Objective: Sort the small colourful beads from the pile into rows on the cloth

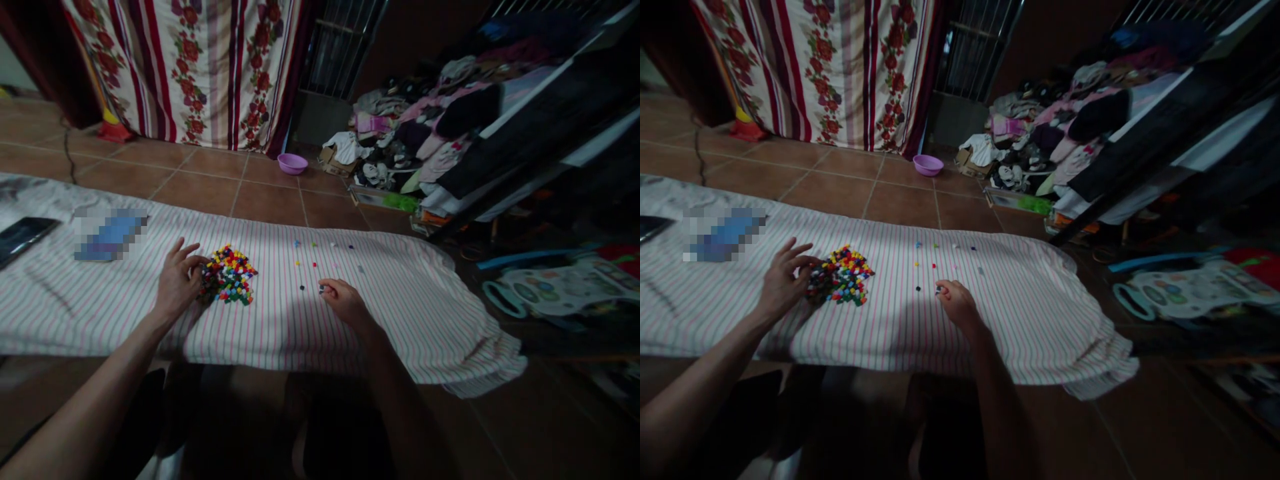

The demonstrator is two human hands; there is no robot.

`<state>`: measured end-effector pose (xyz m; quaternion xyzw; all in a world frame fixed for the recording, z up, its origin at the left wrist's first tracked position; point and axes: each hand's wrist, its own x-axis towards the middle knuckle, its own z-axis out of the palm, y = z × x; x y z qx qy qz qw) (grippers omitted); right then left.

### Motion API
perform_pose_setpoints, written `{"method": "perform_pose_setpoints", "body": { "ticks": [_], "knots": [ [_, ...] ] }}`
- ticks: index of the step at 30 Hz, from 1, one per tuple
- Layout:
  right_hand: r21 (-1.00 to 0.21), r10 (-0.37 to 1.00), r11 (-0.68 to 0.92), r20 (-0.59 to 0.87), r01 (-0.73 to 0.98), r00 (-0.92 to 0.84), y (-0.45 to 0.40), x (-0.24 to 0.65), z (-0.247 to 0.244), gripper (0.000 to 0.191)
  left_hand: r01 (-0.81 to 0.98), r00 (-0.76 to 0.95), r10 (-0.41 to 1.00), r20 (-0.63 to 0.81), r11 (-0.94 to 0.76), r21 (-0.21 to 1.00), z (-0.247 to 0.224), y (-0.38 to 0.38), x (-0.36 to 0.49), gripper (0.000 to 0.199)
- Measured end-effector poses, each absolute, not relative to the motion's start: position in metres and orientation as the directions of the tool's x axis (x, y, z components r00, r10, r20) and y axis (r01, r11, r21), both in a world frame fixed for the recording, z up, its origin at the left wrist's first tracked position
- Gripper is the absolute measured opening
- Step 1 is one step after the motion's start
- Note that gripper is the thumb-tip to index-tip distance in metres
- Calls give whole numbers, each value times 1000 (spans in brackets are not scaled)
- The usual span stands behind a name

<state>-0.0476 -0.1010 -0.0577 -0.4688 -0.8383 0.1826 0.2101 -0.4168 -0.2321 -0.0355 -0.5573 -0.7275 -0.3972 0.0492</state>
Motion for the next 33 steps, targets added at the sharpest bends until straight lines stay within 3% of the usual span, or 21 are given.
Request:
{"method": "perform_pose_setpoints", "body": {
  "ticks": [16, 22, 28, 33],
  "knots": [
    [-454, 851, 522, 220, 722, -477, -99, -47, -53, 33, 873, -357, 735, 577, 41, 487, -46, -234, -430, 26],
    [-448, 852, 520, 342, 727, -398, -101, -61, -44, 32, 868, -371, 748, 550, 69, 491, -47, -236, -429, 29],
    [-493, 748, 663, 443, 563, -493, -116, -110, -34, 23, 871, -308, 804, 509, 22, 492, -48, -242, -428, 29],
    [-534, 639, 748, 419, 395, -645, -135, -160, -37, 19, 884, -234, 852, 468, -14, 467, -47, -250, -430, 31]
  ]
}}
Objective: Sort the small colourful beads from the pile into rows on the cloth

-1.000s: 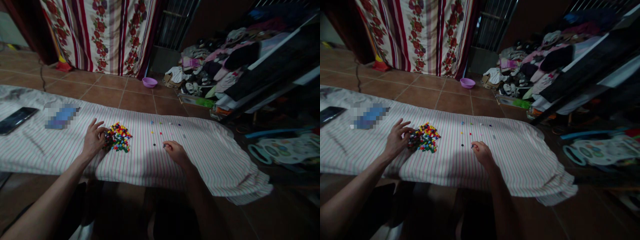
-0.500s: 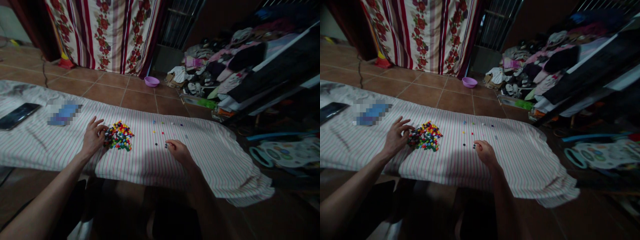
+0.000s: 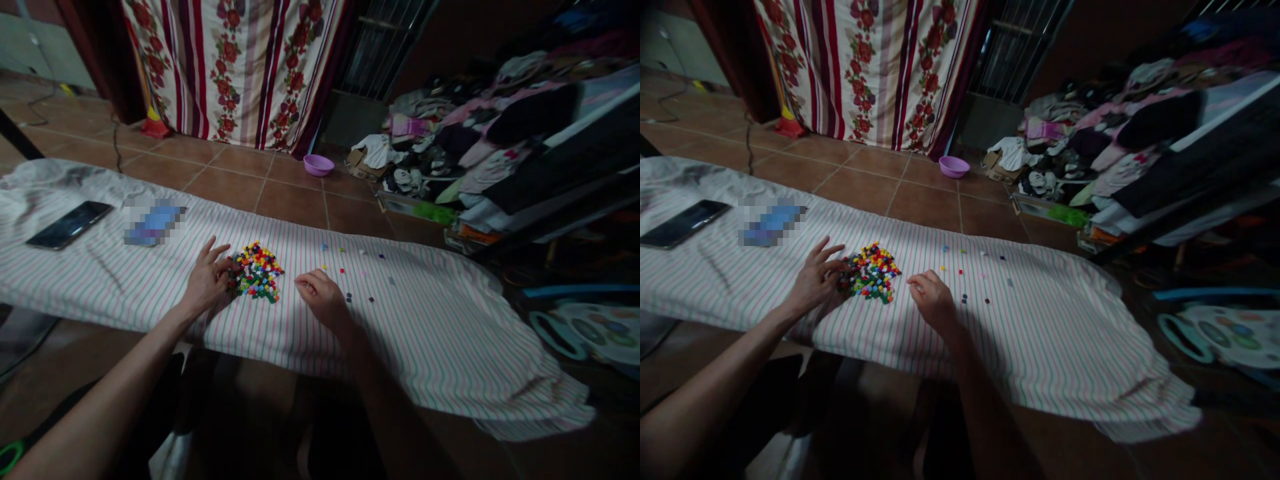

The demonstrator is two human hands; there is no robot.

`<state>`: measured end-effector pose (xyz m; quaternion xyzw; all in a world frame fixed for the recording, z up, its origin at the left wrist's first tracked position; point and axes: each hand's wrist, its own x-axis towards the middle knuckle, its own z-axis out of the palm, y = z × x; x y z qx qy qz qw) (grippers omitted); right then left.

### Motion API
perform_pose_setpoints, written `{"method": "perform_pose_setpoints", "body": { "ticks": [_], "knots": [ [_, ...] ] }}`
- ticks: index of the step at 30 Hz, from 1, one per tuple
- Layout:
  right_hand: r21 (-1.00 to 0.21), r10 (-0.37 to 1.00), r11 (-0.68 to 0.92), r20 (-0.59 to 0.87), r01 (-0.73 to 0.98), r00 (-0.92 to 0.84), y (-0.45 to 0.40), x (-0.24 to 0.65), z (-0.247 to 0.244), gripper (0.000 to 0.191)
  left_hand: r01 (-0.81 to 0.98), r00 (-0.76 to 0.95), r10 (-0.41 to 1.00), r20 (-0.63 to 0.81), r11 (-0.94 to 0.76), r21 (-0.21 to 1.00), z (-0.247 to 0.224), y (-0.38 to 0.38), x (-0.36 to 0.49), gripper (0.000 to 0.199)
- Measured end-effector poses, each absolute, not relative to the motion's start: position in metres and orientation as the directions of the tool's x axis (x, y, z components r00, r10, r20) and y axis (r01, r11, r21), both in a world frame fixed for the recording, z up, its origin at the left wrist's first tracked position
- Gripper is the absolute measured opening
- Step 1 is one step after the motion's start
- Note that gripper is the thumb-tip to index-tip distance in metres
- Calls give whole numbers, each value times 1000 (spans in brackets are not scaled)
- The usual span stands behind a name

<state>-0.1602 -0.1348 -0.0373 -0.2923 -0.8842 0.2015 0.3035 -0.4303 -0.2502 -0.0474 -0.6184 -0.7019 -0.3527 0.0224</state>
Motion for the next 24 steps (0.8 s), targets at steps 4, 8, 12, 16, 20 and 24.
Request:
{"method": "perform_pose_setpoints", "body": {
  "ticks": [4, 8, 12, 16, 20, 24],
  "knots": [
    [-543, 572, 776, 395, 320, -719, -150, -194, -43, 17, 881, -145, 882, 449, -91, 464, -49, -259, -433, 31],
    [-492, 512, 814, 359, 308, -780, -162, -217, -45, 18, 874, -49, 893, 447, -178, 452, -55, -268, -431, 31],
    [-432, 510, 825, 291, 364, -810, -166, -230, -44, 18, 873, 21, 903, 428, -225, 433, -60, -276, -425, 27],
    [-393, 576, 796, 255, 461, -777, -163, -237, -45, 17, 875, 44, 913, 406, -231, 425, -59, -280, -421, 28],
    [-413, 647, 746, 264, 523, -715, -157, -240, -50, 20, 879, 29, 916, 400, -214, 426, -58, -280, -417, 30],
    [-433, 625, 762, 297, 482, -722, -155, -240, -53, 25, 878, 10, 915, 404, -202, 435, -60, -276, -413, 30]
  ]
}}
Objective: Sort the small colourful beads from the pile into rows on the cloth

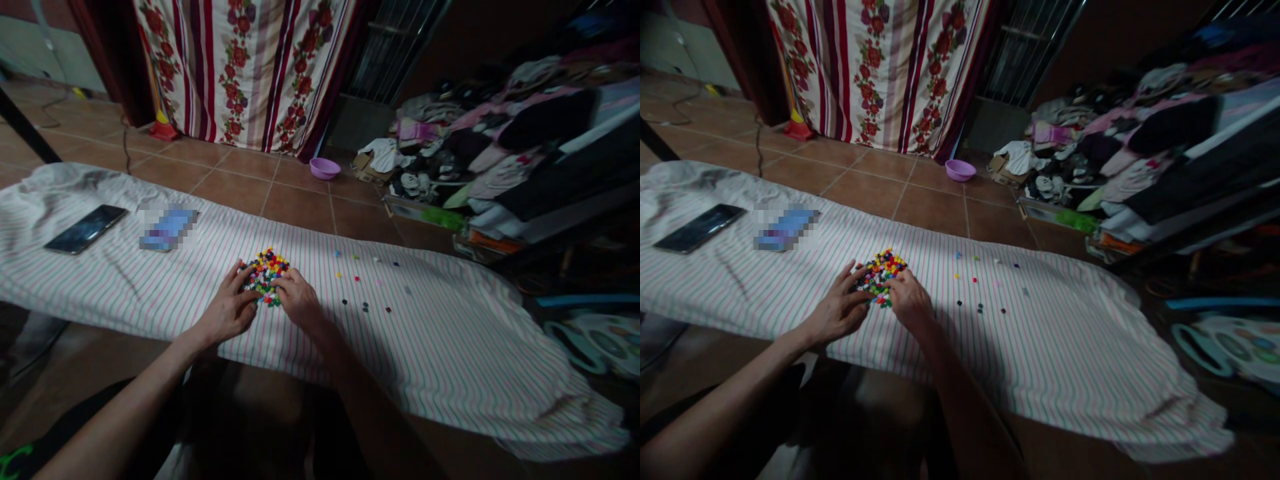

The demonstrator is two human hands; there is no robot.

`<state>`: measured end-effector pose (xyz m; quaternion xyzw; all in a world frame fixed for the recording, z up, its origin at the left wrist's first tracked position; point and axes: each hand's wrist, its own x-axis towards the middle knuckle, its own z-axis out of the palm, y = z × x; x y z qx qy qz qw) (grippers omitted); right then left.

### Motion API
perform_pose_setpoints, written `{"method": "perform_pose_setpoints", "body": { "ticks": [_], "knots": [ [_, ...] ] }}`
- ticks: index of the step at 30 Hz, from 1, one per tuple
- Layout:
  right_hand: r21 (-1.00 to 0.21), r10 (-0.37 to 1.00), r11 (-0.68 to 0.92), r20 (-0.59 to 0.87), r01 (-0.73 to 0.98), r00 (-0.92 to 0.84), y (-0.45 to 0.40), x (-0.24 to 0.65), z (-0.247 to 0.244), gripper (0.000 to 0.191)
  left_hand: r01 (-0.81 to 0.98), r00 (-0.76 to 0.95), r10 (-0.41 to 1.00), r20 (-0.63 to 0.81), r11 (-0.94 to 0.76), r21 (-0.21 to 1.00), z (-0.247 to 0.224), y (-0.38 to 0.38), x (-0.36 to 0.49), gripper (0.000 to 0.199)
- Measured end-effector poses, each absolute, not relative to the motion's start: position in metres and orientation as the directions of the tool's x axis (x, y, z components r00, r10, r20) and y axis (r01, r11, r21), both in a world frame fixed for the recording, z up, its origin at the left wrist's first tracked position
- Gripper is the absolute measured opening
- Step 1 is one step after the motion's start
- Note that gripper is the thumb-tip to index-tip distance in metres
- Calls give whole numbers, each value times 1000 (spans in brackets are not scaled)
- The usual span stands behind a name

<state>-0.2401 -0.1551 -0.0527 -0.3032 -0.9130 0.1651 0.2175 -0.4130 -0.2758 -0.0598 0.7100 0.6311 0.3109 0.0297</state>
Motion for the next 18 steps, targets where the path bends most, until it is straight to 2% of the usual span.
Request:
{"method": "perform_pose_setpoints", "body": {
  "ticks": [6, 11, 18],
  "knots": [
    [-403, 501, 831, 237, 385, -833, -162, -239, -47, 19, 875, -1, 880, 475, -229, 427, -65, -271, -411, 28],
    [-330, 503, 839, 165, 433, -848, -162, -242, -47, 18, 870, 16, 867, 498, -258, 421, -72, -268, -412, 28],
    [-254, 493, 859, 172, 445, -853, -165, -247, -47, 20, 878, 43, 839, 542, -290, 380, -77, -266, -413, 27]
  ]
}}
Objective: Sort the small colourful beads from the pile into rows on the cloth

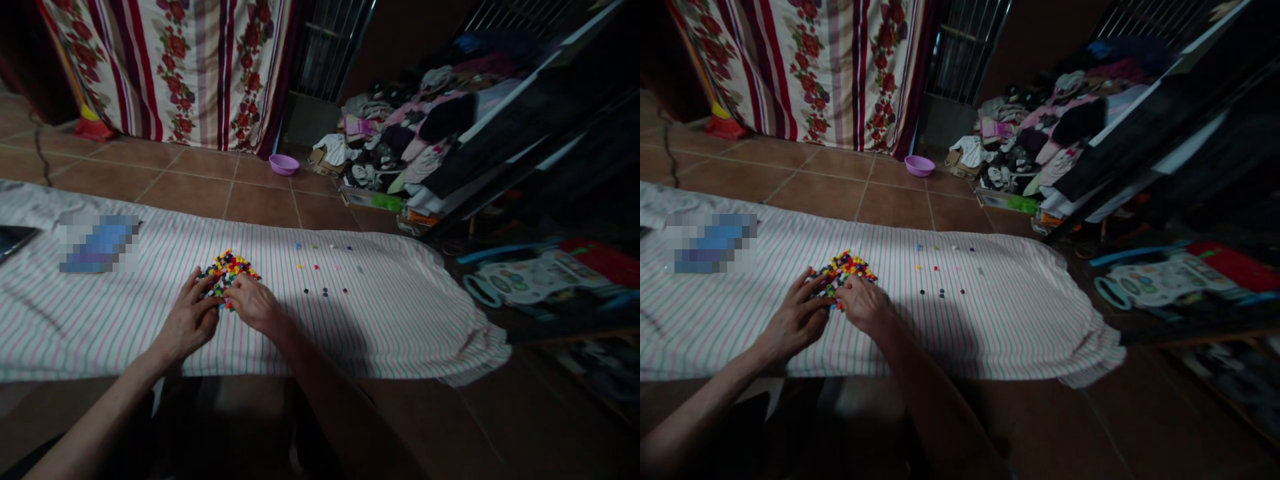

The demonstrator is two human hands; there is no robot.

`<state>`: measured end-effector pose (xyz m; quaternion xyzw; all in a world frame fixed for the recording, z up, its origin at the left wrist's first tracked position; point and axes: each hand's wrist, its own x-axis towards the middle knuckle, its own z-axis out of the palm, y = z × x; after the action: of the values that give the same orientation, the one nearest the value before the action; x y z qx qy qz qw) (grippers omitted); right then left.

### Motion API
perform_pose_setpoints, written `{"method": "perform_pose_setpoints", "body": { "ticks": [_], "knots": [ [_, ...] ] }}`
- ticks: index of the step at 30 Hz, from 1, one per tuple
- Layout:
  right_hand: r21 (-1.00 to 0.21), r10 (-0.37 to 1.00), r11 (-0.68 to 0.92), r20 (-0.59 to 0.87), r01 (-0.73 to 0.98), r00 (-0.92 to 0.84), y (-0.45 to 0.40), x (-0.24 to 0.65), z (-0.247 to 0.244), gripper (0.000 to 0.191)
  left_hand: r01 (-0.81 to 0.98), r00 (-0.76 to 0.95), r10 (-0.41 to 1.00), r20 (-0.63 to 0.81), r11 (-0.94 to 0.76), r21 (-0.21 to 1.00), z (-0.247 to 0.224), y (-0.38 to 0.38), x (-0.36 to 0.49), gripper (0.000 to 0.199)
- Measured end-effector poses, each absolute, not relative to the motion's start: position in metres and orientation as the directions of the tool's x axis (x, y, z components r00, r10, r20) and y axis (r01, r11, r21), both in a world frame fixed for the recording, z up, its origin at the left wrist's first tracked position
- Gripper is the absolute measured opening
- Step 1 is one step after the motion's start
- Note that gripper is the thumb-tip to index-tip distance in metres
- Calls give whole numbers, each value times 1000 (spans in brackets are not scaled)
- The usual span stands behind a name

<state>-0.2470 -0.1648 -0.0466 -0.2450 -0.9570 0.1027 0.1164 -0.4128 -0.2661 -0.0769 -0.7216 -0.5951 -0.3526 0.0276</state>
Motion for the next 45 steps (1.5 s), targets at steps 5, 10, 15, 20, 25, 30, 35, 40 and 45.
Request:
{"method": "perform_pose_setpoints", "body": {
  "ticks": [5, 10, 15, 20, 25, 30, 35, 40, 45],
  "knots": [
    [-241, 510, 851, 170, 466, -843, -168, -248, -42, 19, 879, 37, 852, 523, -276, 387, -77, -265, -414, 30],
    [-314, 558, 809, 143, 498, -817, -165, -249, -46, 15, 870, 16, 866, 499, -259, 420, -75, -265, -412, 30],
    [-381, 558, 793, 142, 476, -817, -161, -247, -49, 19, 869, -5, 882, 470, -229, 439, -72, -266, -411, 32],
    [-403, 565, 788, 175, 465, -806, -161, -244, -46, 18, 866, -11, 881, 473, -228, 444, -70, -266, -412, 32],
    [-366, 525, 825, 214, 430, -824, -162, -243, -45, 19, 866, -22, 884, 467, -216, 452, -69, -266, -411, 32],
    [-341, 482, 854, 235, 393, -844, -162, -244, -46, 17, 859, -38, 896, 442, -197, 472, -67, -266, -410, 34],
    [-320, 484, 859, 256, 399, -837, -162, -246, -47, 13, 860, -41, 895, 444, -195, 472, -67, -266, -411, 34],
    [-334, 480, 858, 249, 391, -841, -163, -247, -43, 6, 864, -24, 893, 450, -208, 459, -69, -266, -411, 34],
    [-423, 461, 848, 290, 319, -839, -160, -247, -40, 4, 864, -21, 888, 460, -215, 455, -69, -266, -413, 33]
  ]
}}
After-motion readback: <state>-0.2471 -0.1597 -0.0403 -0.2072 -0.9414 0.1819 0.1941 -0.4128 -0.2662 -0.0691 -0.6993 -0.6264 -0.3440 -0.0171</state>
